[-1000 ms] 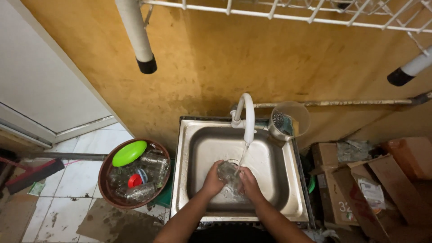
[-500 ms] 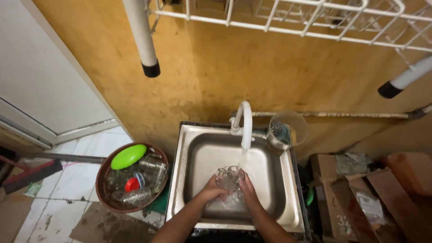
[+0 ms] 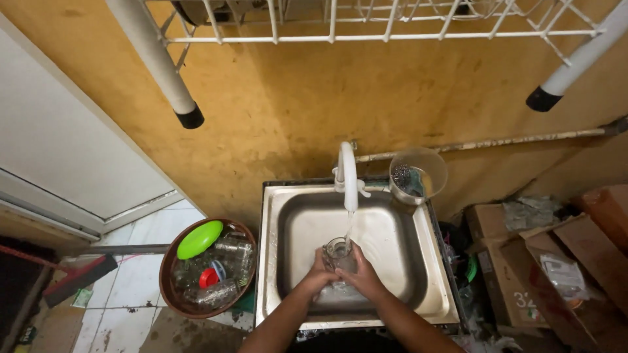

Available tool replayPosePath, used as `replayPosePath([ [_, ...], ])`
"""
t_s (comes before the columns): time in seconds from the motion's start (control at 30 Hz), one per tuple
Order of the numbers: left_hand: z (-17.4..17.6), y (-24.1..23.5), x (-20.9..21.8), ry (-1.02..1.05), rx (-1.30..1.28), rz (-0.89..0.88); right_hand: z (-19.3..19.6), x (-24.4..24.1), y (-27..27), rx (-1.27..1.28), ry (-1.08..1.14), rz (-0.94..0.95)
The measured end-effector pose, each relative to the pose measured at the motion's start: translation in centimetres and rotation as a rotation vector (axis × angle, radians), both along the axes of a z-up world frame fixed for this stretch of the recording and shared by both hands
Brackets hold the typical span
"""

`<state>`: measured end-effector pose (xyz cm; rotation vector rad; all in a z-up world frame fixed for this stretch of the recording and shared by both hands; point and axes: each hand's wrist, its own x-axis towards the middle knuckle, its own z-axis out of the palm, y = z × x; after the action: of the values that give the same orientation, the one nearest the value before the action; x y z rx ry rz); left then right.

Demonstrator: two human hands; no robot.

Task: The person holds a clear glass under running water in a stainless steel sink and repeatedly rinses it by rotating and tilting the glass. The person uses both hands to manipulate the glass under the faucet throughout the clip.

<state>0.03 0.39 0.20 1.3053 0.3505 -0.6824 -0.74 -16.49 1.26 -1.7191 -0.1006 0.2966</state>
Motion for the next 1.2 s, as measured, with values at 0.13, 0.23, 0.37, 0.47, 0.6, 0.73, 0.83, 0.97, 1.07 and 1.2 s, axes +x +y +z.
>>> replayPosePath([
  [0.13,-0.2,0.7,0.5,-0.154,-0.274,0.185,-0.8,0.5,-0.1,-0.071,0.024,-0.045],
  [0.23,-0.1,0.9,0.4,-0.173,-0.420,0.205,0.2,0.1,0.1,-0.151,0.102,-0.076],
  [0.37,-0.2,0.2,0.1,-0.314,-0.136,0.160,0.3,0.0,0.3,-0.095,0.115,-0.060],
  [0.47,1.5,0.0,-0.3,-0.198,-0.074,0.221,-0.6,0.1,0.1,-0.072,0.070,-0.022],
  [0.6,2.6,0.3,-0.4,-0.081,-0.163,0.312,0.2,-0.2,0.3,-0.017,0.125,-0.048],
  [0.73,-1.0,0.4,0.5,0.005,-0.353,0.371,-4.5,0.7,-1.0,-0.019,0.147,-0.153],
  [0.83,2.2,0.6,0.7,0.163,-0.285,0.400,-3.3,0.8,-0.6,0.174,0.224,-0.093],
  [0.97,0.8,0.1,0.8,0.217,-0.261,0.397,-0.8,-0.1,-0.1,-0.085,0.069,-0.036],
  [1.07,-1.2,-0.1,1.4,0.153,-0.227,0.470,-1.5,0.3,-0.1,-0.051,-0.101,-0.145],
  [1.2,-1.2,-0.1,1.8,0.093,-0.111,0.438,-1.8,0.3,-1.0,-0.129,-0.282,-0.175],
])
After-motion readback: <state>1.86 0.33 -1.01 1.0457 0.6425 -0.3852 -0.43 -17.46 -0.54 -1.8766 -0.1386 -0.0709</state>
